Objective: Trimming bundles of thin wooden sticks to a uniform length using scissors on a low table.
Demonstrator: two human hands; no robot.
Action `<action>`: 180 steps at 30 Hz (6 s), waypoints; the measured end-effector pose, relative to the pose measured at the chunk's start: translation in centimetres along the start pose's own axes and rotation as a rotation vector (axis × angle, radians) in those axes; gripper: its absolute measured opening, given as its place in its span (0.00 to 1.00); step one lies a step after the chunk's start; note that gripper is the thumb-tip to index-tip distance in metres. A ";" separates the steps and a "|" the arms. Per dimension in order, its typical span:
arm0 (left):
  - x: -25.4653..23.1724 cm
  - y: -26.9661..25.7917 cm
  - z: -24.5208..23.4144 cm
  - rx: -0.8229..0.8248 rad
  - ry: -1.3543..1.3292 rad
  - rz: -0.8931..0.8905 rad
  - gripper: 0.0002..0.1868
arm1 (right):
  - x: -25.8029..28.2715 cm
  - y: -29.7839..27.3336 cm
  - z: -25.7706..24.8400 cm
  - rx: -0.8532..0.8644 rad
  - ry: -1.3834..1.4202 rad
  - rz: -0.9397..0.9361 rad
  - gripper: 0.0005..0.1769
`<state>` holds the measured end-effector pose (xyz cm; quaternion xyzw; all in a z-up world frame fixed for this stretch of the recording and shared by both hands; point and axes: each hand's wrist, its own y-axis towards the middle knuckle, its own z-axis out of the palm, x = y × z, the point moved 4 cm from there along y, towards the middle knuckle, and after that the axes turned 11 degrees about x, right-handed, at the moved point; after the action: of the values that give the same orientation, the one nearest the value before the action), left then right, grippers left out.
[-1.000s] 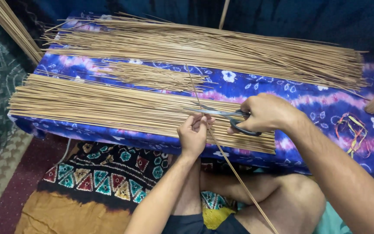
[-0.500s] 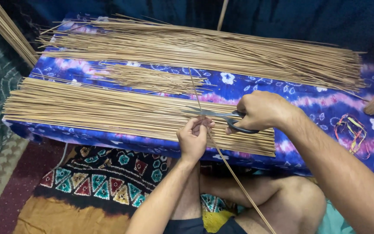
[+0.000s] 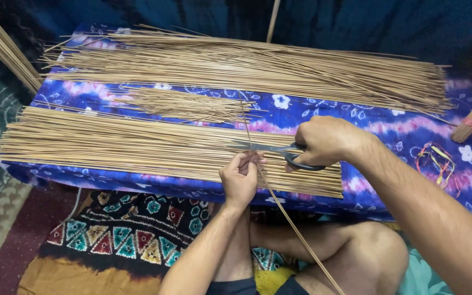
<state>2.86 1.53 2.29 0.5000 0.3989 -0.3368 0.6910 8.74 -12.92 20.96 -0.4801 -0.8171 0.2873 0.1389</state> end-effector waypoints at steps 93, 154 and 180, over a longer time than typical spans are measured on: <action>-8.0 4.1 -5.0 0.561 1.241 0.422 0.03 | -7.8 -2.3 12.4 -0.386 0.396 -0.097 0.13; -6.2 2.7 1.7 0.561 1.180 0.402 0.02 | -14.6 4.9 22.9 -0.998 1.654 -0.194 0.11; -5.5 3.1 4.2 0.723 1.065 0.117 0.02 | -16.0 5.9 25.2 -1.292 1.927 -0.282 0.12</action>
<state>3.92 -1.24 9.26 0.8208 0.5205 -0.1177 0.2036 8.30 -33.02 -1.88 -0.3857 -0.4141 -0.6830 0.4618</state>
